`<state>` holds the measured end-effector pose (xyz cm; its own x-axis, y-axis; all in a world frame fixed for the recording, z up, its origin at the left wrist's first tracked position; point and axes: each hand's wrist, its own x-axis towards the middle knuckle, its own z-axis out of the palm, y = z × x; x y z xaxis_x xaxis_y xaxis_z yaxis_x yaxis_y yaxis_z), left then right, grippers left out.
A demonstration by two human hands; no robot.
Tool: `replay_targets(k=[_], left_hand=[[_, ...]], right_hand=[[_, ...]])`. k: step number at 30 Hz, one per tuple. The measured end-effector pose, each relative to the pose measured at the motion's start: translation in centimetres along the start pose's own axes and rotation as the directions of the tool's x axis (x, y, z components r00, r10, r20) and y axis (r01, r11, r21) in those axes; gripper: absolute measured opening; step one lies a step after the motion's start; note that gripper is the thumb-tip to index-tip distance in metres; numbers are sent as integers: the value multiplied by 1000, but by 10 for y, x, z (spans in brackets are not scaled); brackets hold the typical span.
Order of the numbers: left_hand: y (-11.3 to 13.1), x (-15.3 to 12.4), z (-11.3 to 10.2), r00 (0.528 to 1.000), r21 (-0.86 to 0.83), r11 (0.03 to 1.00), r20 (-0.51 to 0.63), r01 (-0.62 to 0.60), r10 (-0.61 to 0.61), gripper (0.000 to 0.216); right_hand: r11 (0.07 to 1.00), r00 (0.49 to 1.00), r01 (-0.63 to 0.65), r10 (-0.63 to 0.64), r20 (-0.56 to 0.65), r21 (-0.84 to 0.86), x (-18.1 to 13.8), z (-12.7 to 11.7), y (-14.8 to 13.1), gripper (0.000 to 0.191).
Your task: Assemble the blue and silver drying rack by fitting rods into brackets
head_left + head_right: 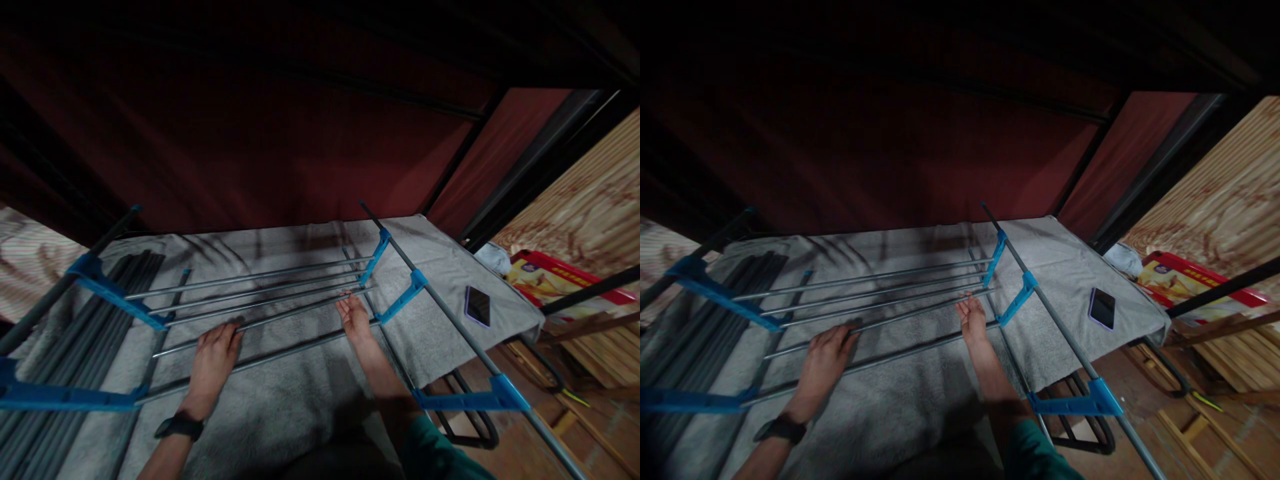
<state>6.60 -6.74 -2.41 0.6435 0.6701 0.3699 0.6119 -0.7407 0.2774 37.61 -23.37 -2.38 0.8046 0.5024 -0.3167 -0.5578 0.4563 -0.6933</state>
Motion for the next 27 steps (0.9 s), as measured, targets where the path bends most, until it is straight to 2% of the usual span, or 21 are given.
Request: replay_targets(k=[6,16,27], left_hand=[[-2,-1,2,1000,13,1000,-14,7,-7,38],[-4,0,3,1000,52,998,-4,23,-23,38],[-8,-2,8,998,3,999,-42,48,-48,30]], right_hand=[[1000,1000,18,-18,7,5,3,-4,-1,6],[994,992,110,-111,-63,-14,14,-19,-17,7],[995,989,93,-96,-113,-29,18,-19,-16,3]])
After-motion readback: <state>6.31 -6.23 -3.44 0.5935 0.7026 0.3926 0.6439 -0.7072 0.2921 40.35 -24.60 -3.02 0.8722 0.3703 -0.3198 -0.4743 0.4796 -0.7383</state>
